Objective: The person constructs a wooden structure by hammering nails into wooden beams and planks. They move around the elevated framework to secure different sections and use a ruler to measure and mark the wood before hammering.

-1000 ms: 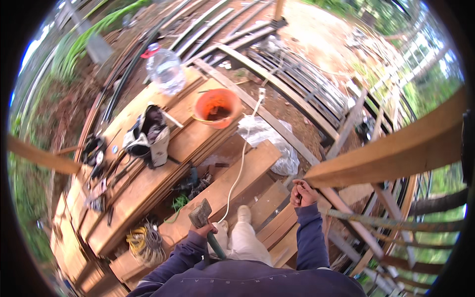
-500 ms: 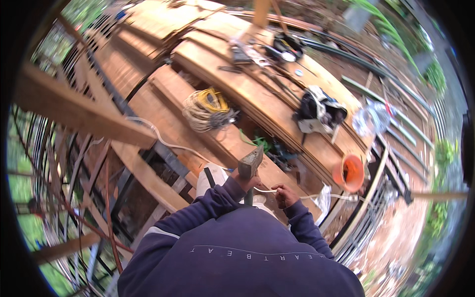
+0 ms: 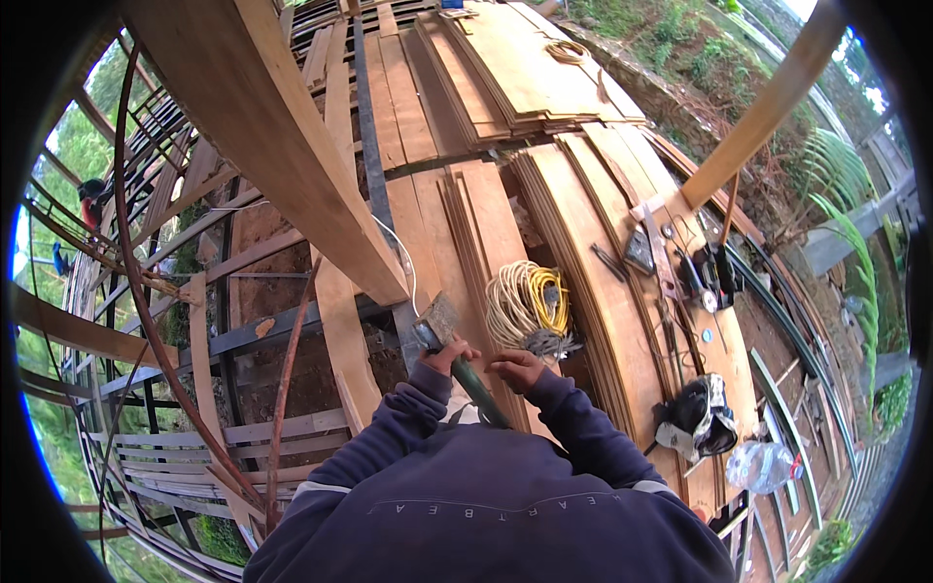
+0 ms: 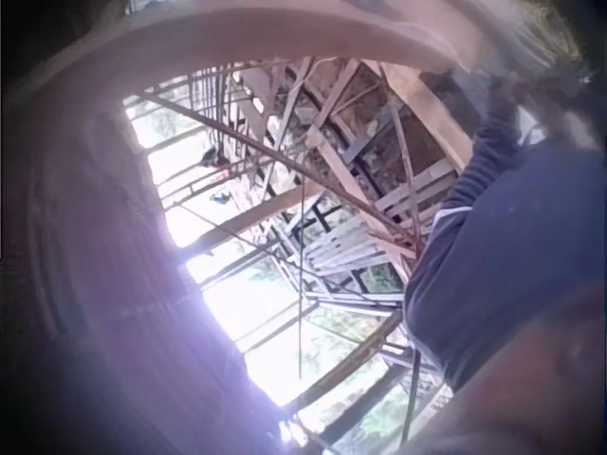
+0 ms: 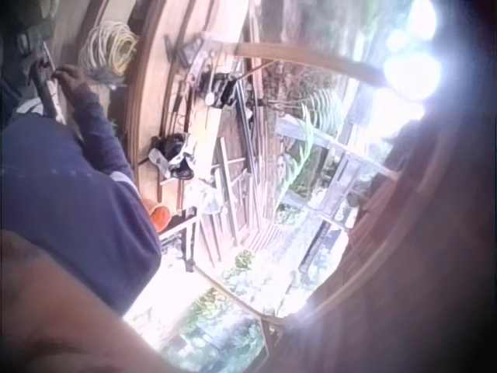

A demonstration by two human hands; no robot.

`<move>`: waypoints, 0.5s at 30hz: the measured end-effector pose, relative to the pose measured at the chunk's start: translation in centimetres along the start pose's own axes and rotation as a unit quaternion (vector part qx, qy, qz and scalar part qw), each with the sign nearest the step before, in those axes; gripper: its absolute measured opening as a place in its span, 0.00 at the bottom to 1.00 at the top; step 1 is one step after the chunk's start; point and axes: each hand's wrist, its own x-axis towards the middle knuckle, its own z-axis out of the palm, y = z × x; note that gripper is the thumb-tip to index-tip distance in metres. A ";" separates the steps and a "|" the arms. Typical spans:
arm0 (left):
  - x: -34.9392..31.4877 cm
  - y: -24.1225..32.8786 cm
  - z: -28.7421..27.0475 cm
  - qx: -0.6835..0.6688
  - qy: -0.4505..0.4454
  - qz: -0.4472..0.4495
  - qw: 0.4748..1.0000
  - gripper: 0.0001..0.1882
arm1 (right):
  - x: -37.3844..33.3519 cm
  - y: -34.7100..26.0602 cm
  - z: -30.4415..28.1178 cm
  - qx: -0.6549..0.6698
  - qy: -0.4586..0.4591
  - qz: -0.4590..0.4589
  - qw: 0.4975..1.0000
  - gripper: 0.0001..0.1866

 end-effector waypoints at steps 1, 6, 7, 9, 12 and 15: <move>1.0 2.9 0.6 0.013 0.023 0.021 0.999 0.09 | 2.3 -1.3 0.3 -0.005 -0.007 -0.005 1.000 0.13; 6.0 9.1 1.4 0.025 0.055 0.015 0.998 0.14 | 11.2 -8.6 -0.8 -0.149 -0.105 0.085 0.979 0.19; 7.6 9.9 1.4 0.027 0.051 0.009 0.998 0.14 | 12.5 -9.4 -1.0 -0.174 -0.082 0.074 0.979 0.24; 11.6 10.3 0.3 0.087 -0.002 0.034 0.996 0.14 | 15.3 -7.7 -2.6 -0.119 -0.098 0.080 0.985 0.18; 17.2 13.1 0.5 0.206 -0.102 0.008 0.973 0.17 | 19.1 -5.6 -4.8 0.017 -0.062 0.038 0.997 0.14; 25.5 14.8 -0.3 0.029 -0.258 -0.056 0.964 0.18 | 23.9 -7.7 -7.3 0.123 0.026 0.035 0.991 0.10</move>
